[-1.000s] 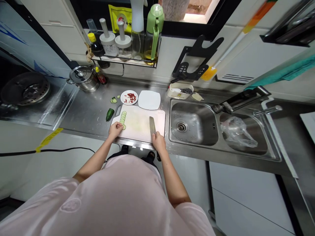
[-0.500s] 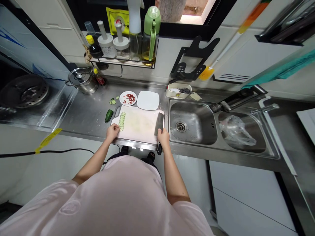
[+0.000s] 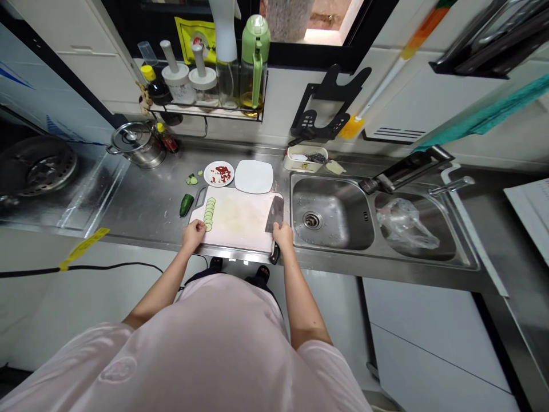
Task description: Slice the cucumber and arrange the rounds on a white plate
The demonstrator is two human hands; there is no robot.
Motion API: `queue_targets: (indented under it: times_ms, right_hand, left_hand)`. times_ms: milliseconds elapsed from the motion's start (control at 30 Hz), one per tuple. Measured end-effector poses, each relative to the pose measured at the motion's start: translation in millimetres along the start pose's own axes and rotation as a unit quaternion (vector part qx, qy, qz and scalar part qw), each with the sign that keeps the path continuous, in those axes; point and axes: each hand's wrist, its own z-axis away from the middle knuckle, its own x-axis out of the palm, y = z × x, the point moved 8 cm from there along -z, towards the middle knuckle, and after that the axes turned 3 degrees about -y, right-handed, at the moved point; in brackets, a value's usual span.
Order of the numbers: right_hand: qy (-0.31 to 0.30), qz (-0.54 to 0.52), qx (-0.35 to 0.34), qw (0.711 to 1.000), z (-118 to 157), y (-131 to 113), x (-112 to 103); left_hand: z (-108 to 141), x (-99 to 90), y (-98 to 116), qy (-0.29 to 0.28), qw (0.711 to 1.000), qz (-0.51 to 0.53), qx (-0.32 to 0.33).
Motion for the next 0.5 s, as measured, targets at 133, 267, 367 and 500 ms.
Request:
queue_targets:
  times_ms: [133,267,367,500]
  right_hand:
    - [-0.004,0.065,0.015,0.998,3,1,-4]
    - [-0.008,0.096,0.025,0.995,9,-3,-10]
    - [-0.013,0.121,0.033,0.992,11,-5,-14]
    - [-0.014,0.142,0.035,0.989,12,-8,-18]
  left_hand:
    - [0,-0.2,0,-0.001,1.0,-0.001,0.0]
    - [0,-0.3,0,0.007,1.0,0.007,0.004]
    - [-1,0.1,-2,0.009,1.0,0.017,0.001]
    - [0,-1.3,-4,0.03,0.998,0.048,0.005]
